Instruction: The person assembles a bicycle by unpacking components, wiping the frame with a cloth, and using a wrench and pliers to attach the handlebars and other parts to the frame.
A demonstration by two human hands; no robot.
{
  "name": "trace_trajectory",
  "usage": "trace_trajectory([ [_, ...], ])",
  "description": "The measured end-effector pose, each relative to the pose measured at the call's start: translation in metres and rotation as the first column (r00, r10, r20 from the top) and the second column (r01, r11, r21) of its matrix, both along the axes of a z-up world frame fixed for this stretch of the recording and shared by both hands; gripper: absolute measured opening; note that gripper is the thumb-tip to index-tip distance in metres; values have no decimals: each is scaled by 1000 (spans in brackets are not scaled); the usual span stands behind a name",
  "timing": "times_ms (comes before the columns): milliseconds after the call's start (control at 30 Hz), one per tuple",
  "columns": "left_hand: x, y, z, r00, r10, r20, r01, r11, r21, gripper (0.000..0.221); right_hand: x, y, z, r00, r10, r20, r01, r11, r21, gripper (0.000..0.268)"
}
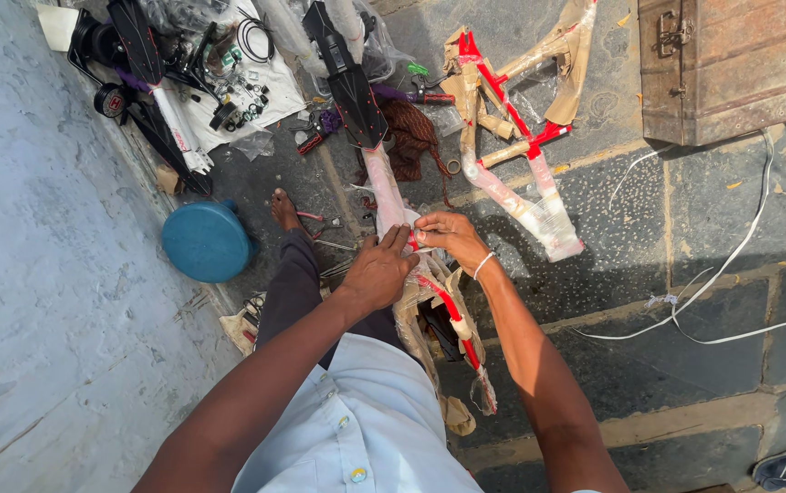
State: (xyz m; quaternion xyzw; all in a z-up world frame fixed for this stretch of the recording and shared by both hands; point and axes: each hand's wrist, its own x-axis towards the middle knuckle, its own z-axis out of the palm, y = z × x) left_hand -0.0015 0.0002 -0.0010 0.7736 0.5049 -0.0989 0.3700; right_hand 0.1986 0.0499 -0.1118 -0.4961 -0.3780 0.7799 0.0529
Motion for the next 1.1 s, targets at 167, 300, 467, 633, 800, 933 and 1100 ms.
trace_trajectory([
  [167,-13,4,-7,965,246,94,-220,949,-226,45,-6,3,9,958,186,219,-172,982,-83,33],
  [300,-19,29,-30,846,517,131,-435,811,-391,34,-5,9,17,996,66,67,-66,998,0,37],
  [467,-9,59,-78,849,528,11,-461,752,-471,34,-5,2,18,989,46,142,-39,998,-52,45],
  [633,-3,70,-112,865,495,-77,-461,728,-507,30,-1,-6,12,996,-65,53,67,997,-39,39],
  [800,-3,57,-133,933,355,-57,-342,828,-444,33,2,-19,7,995,-95,26,95,995,-12,38],
  [933,-4,56,-152,936,351,-38,-326,819,-472,35,5,-25,6,985,-173,-16,172,984,-47,37],
  [1100,-8,75,-168,979,189,73,-96,751,-653,49,4,-28,9,985,-169,-18,169,985,-24,37],
])
